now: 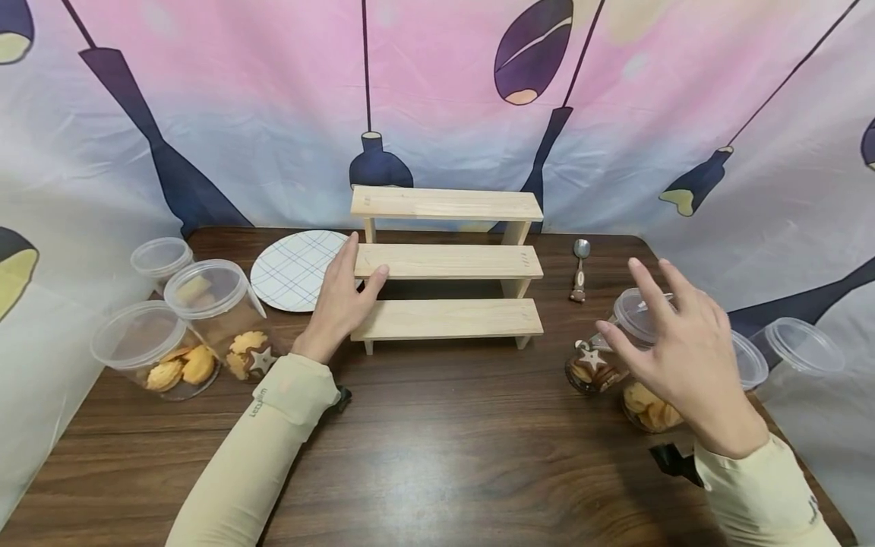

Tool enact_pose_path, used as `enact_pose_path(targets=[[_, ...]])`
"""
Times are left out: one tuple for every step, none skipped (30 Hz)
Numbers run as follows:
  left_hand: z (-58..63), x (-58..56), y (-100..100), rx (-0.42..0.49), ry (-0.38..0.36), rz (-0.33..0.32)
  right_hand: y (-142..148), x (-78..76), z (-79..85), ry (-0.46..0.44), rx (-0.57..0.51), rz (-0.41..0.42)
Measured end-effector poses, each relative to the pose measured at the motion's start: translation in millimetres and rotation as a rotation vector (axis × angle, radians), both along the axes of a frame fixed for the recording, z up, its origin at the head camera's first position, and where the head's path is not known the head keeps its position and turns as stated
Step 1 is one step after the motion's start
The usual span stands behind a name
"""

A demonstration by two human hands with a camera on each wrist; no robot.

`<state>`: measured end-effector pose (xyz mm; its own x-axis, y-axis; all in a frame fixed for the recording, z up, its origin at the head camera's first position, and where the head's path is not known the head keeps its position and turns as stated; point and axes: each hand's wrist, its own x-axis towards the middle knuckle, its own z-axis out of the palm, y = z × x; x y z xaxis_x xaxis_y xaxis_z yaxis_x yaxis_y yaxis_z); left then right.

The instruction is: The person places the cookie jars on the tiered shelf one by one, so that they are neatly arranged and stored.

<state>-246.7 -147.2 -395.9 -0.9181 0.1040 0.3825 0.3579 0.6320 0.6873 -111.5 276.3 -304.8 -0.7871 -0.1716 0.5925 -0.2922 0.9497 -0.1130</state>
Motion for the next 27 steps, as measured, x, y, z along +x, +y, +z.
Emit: enact_pose_path(targets=[[-0.5,0.2,0,0.002,-0.01,0.003,3,1.0,0.3,-0.001,-0.002,-0.008],[-1.1,0.2,0,0.004,-0.021,0.006,5,1.9,0.5,-0.004,-0.003,-0.017],[-1.5,0.5,0,0.005,-0.034,0.009,7,2.7,0.5,-0.007,-0.003,-0.026],[-1.9,0.8,1,0.005,-0.047,0.012,9,3.5,0.2,-0.014,-0.001,-0.034],[-2.2,1.1,1,0.007,-0.058,0.015,10,4.3,-0.2,-0.024,-0.001,-0.043],[-2.4,1.2,1,0.007,-0.068,0.018,12,4.9,-0.8,-0.031,0.002,-0.052],[-2.4,1.4,1,0.008,-0.076,0.018,13,5.4,-1.4,-0.036,0.008,-0.058],[-2.4,1.4,1,0.009,-0.079,0.016,13,5.9,-2.1,-0.04,0.014,-0.064],[-2.5,1.4,1,0.009,-0.081,0.015,14,6.2,-2.8,-0.043,0.022,-0.068],[-2.4,1.4,1,0.008,-0.079,0.014,14,6.4,-3.5,-0.047,0.026,-0.071],[-2.3,1.5,1,0.008,-0.077,0.013,15,6.8,-4.0,-0.049,0.03,-0.073],[-2.1,1.7,1,0.007,-0.074,0.012,15,7.0,-4.4,-0.052,0.032,-0.075],[-2.0,1.6,1,0.006,-0.072,0.009,15,7.3,-4.7,-0.053,0.035,-0.076],[-1.8,1.7,1,0.004,-0.072,0.009,15,7.5,-5.0,-0.055,0.036,-0.076],[-1.7,1.7,1,0.001,-0.074,0.009,15,7.5,-5.2,-0.055,0.039,-0.075],[-1.6,1.8,1,-0.001,-0.077,0.01,15,7.5,-5.2,-0.053,0.043,-0.073],[-1.5,1.9,1,-0.004,-0.08,0.011,15,7.4,-5.1,-0.049,0.048,-0.071],[-1.5,1.9,1,-0.006,-0.082,0.013,15,7.1,-5.1,-0.045,0.053,-0.068],[-1.5,1.9,1,-0.007,-0.084,0.014,15,6.8,-5.1,-0.04,0.059,-0.064],[-1.4,2.0,1,-0.009,-0.086,0.015,15,6.7,-5.1,-0.04,0.063,-0.062],[-1.3,1.9,1,-0.011,-0.085,0.015,15,6.7,-4.9,-0.04,0.067,-0.061],[-1.2,2.0,1,-0.012,-0.085,0.016,15,6.7,-4.7,-0.041,0.072,-0.061],[-1.1,1.9,1,-0.013,-0.084,0.016,15,6.6,-4.5,-0.045,0.074,-0.062],[-1.0,1.8,1,-0.015,-0.082,0.015,14,6.5,-4.3,-0.052,0.078,-0.063],[-0.9,1.7,1,-0.016,-0.081,0.015,14,6.3,-4.0,-0.062,0.082,-0.066],[-0.8,1.7,1,-0.018,-0.081,0.015,14,6.2,-3.6,-0.073,0.084,-0.069],[-0.7,1.7,1,-0.02,-0.08,0.016,14,5.8,-3.0,-0.08,0.089,-0.071]])
